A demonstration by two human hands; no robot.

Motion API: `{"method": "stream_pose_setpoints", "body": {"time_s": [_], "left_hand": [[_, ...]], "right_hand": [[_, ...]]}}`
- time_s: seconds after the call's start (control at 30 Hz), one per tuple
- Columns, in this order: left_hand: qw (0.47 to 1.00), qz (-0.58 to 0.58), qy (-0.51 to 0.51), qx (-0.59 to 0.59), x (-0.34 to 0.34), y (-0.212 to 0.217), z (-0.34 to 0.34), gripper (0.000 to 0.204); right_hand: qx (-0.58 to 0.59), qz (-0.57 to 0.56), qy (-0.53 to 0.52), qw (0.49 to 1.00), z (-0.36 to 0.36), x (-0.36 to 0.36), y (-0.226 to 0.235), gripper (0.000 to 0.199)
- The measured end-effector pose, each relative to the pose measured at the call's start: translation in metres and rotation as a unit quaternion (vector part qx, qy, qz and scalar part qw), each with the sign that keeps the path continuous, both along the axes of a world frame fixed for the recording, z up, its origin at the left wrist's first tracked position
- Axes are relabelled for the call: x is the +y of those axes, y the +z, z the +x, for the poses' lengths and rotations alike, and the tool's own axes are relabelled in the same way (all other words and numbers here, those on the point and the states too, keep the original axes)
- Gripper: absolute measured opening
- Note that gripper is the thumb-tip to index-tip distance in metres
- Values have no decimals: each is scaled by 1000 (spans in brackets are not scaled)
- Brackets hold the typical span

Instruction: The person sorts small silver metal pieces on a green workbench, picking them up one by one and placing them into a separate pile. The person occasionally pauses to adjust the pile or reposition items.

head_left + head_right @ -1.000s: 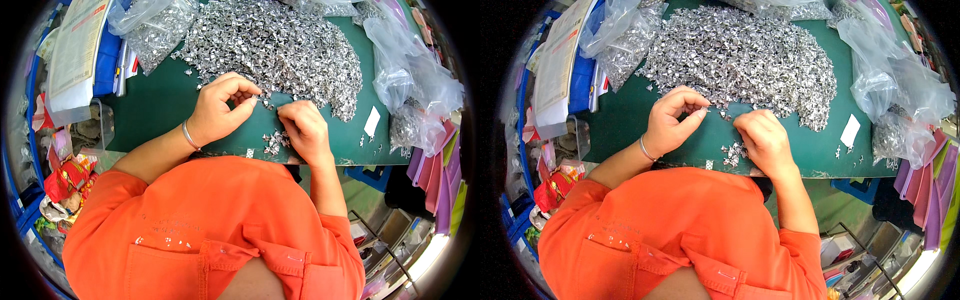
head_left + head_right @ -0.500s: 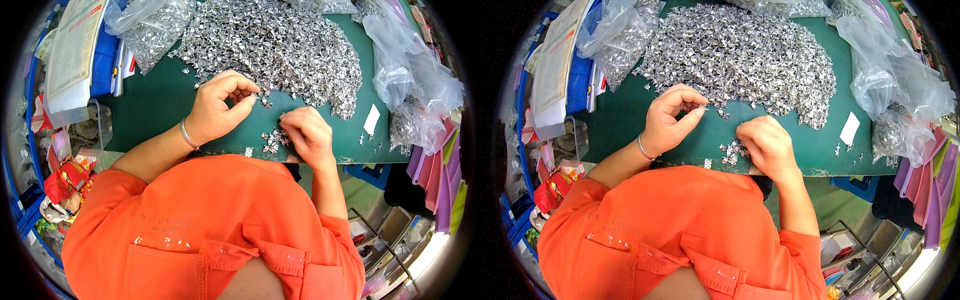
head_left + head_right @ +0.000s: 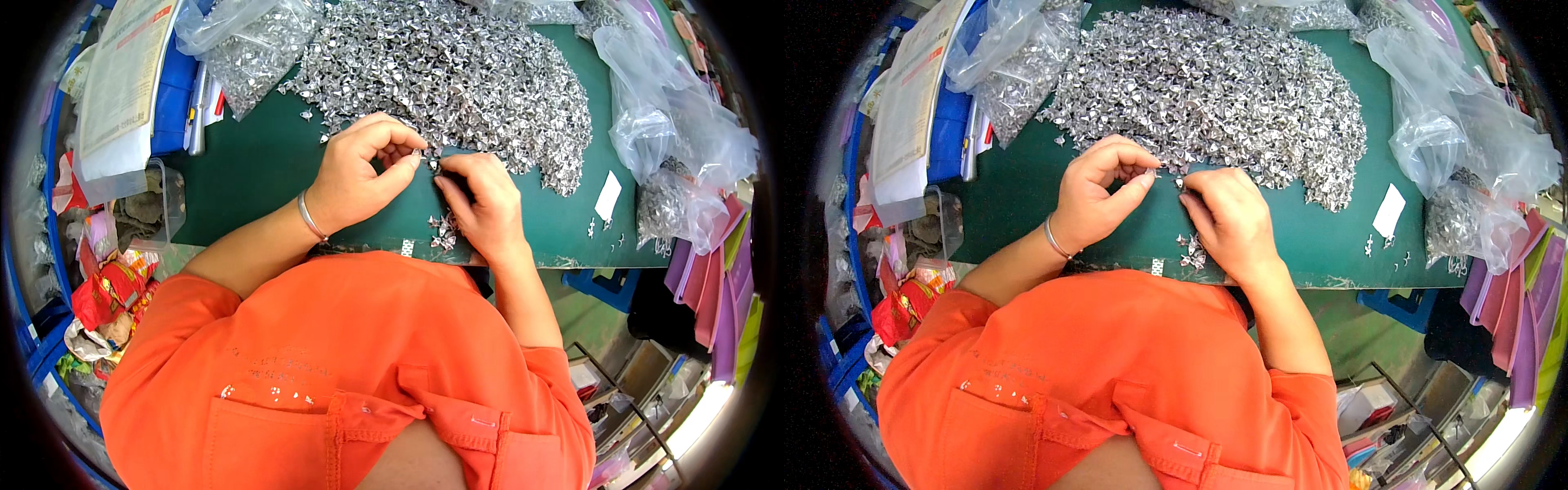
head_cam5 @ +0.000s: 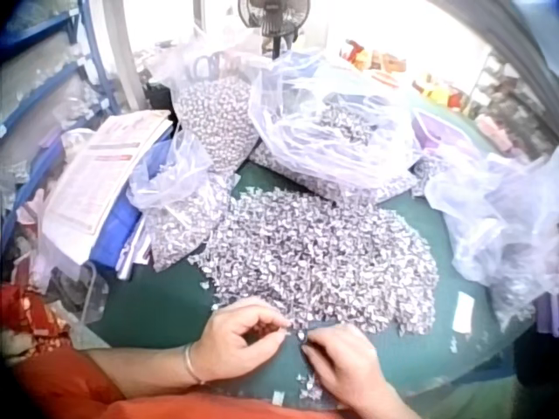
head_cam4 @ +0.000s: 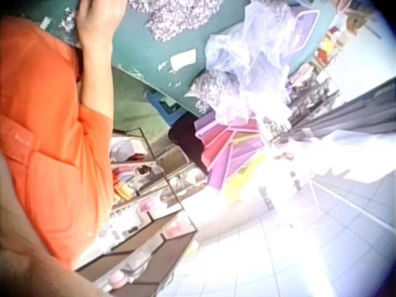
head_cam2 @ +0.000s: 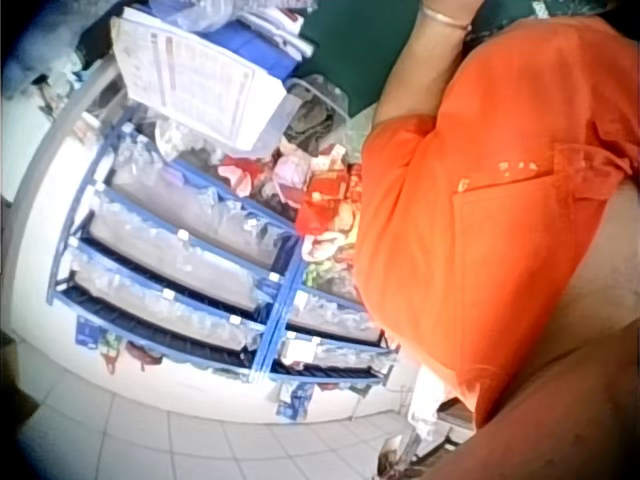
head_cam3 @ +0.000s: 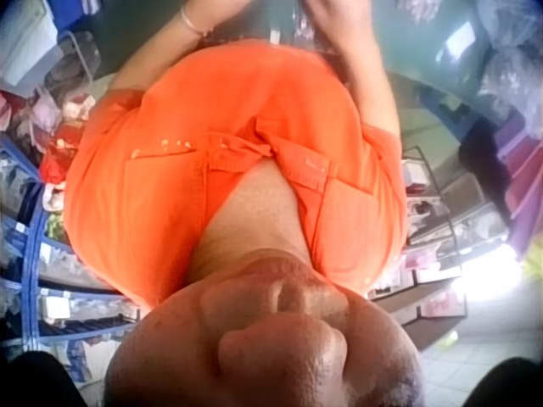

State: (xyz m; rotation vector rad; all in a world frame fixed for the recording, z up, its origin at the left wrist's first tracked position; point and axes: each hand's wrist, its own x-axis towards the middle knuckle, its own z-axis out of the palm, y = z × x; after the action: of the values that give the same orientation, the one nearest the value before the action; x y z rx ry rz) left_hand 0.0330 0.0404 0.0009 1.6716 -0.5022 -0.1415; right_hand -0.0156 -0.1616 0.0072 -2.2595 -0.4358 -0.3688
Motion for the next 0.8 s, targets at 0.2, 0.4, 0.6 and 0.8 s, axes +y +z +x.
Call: {"method": "stream_pose_setpoints", "body": {"time_s": [0.2, 0.4, 0.6, 0.8], "left_hand": [[1000, 11, -2, 2, 3, 1, -1, 14], [1000, 8, -11, 7, 2, 1, 1, 14], [1000, 3, -6, 11, 3, -1, 0, 14], [1000, -10, 8, -4, 1, -3, 1, 14]], "right_hand": [[-19, -29, 65, 997, -5, -19, -2, 25], [10, 20, -64, 998, -13, -30, 0, 19], [51, 4, 72, 996, -9, -16, 1, 20], [97, 35, 103, 989, -9, -26, 12, 20]]}}
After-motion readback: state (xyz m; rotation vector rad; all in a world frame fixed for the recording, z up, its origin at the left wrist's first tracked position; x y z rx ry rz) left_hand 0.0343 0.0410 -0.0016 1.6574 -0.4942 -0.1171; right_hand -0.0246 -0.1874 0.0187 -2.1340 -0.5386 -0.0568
